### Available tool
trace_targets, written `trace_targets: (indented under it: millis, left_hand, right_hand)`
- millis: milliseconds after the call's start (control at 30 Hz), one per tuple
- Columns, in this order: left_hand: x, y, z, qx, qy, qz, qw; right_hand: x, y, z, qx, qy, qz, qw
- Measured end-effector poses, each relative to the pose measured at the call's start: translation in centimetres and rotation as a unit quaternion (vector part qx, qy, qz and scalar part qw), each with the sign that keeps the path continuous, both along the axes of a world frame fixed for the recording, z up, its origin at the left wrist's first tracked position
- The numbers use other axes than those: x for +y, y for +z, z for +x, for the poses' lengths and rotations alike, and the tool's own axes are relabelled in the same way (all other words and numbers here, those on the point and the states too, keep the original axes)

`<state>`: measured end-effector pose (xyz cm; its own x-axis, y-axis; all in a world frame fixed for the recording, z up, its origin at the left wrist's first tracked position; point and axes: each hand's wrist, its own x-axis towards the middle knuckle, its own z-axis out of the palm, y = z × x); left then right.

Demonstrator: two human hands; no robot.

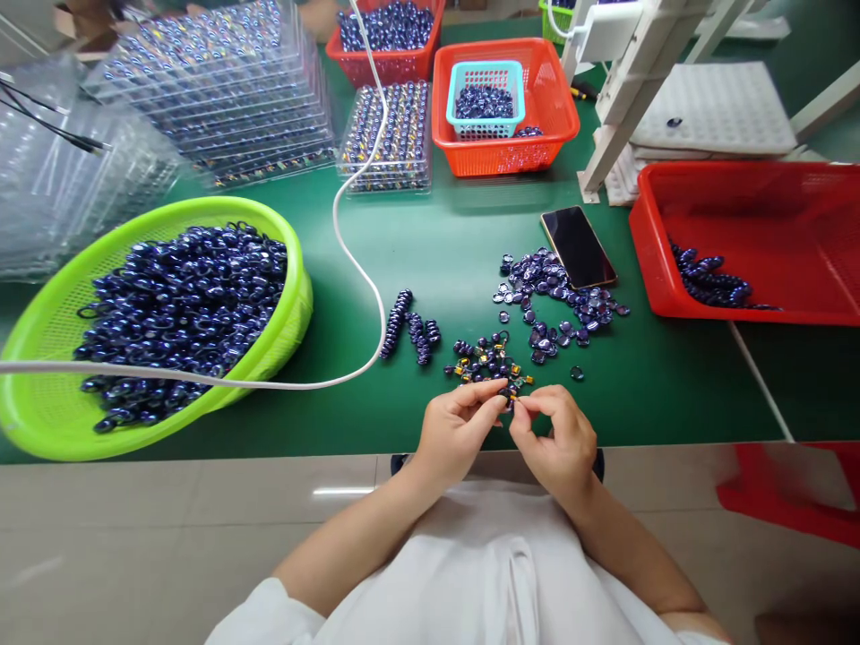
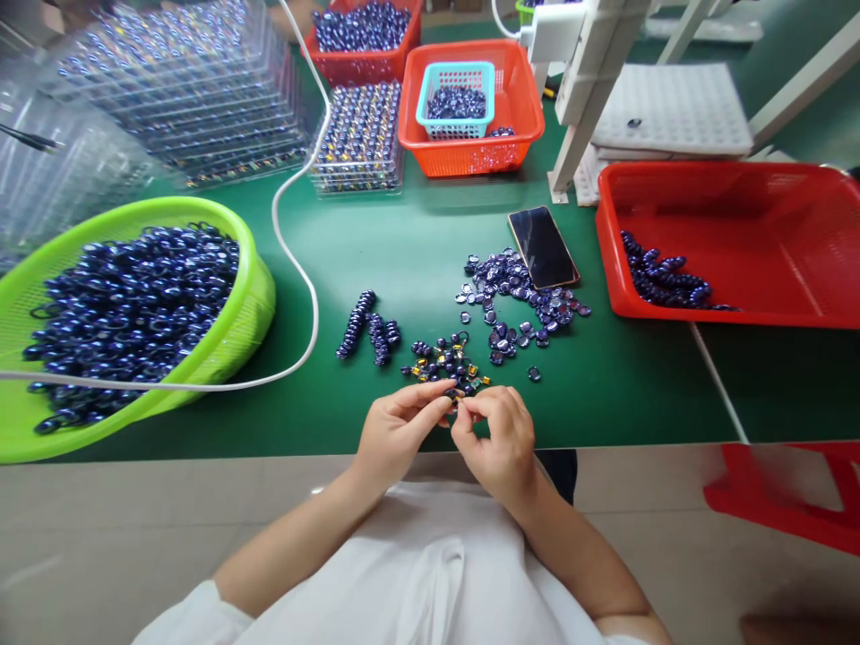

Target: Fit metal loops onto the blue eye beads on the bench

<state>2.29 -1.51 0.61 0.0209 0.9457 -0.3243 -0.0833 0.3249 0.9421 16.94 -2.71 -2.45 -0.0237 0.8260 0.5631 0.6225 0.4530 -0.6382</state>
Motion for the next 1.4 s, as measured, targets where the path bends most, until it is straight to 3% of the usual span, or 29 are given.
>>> trace_targets:
  millis: [200, 467, 1033, 1233, 1400]
  left_hand:
    - [-0.4, -0.6, 0.2, 0.007, -0.001, 0.026, 1.0]
    - [0.1, 0.0, -0.6, -0.022, -0.026, 0.022, 0.999]
    - [0.1, -0.1, -0.9, -0.094, -0.068, -0.026, 0.993]
    - [0.2, -0.2, -1.0, -0.11, -0.063, -0.032, 0.991]
    - [0.2, -0.3, -1.0, -0.081, -0.063, -0.028, 0.994]
  right_hand:
    - [0.1, -0.4, 0.0, -0.034, 0.003, 0.015, 0.999]
    - [0.3, 1.3, 0.8, 0.076, 0.081, -0.11, 0.988]
    - [0.2, 0.9, 1.1, 0.045, 0.098, -0.076, 0.991]
    - [0.3, 1.3, 1.2, 0.112, 0.103, -0.158, 0.976]
    - [0.5, 1.6, 1.6, 0.107, 0.142, -0.187, 0.966]
